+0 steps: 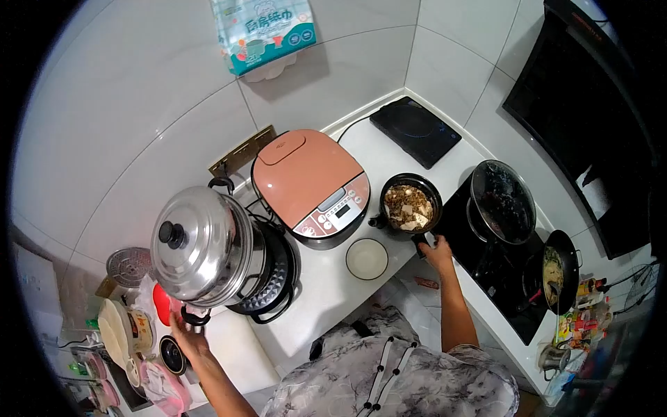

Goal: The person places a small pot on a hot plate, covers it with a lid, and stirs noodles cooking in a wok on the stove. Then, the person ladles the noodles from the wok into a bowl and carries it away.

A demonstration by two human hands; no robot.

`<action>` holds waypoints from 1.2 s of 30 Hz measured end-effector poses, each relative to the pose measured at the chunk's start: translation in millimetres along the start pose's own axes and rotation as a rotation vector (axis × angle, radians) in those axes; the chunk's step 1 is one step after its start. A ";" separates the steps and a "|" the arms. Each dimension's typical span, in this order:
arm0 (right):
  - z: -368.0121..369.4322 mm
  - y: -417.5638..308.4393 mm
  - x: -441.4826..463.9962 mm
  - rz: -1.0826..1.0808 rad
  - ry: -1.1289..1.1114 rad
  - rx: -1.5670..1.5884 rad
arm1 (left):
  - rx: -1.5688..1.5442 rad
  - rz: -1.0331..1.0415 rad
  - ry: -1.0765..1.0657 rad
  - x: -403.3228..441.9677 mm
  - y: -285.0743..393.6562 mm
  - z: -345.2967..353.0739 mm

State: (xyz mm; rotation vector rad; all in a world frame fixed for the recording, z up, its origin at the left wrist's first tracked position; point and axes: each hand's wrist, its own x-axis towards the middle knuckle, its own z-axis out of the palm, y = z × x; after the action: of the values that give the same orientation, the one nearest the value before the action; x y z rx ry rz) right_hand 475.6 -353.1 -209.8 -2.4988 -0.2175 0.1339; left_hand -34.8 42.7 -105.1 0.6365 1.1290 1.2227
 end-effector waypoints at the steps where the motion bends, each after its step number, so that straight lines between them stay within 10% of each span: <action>1: 1.2 2.2 4.7 0.005 0.002 0.008 | -0.019 0.192 -0.016 11.5 -4.2 -7.2; 4: -13.9 -16.7 7.1 0.243 -0.385 0.411 | 0.295 0.802 0.175 -60.7 34.0 81.3; 8: -16.0 -16.0 23.9 0.283 -0.589 0.508 | 0.473 1.079 -0.081 -121.7 33.9 166.4; 15: 1.2 -7.3 41.2 0.600 -0.862 0.945 | 0.493 0.653 -0.945 -175.5 -51.9 273.3; 24: 17.7 8.1 35.4 0.311 -0.728 0.994 | 0.932 0.619 -1.665 -209.2 -124.2 337.9; 36: 7.7 -11.6 39.5 0.407 -0.738 1.036 | 0.898 0.647 -1.472 -192.8 -135.1 358.5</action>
State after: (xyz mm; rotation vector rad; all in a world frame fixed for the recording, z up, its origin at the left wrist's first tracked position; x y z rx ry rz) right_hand 511.8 -332.1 -211.0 -1.3405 0.0728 1.0440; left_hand 357.8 -113.5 -31.9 2.2121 0.0689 0.3258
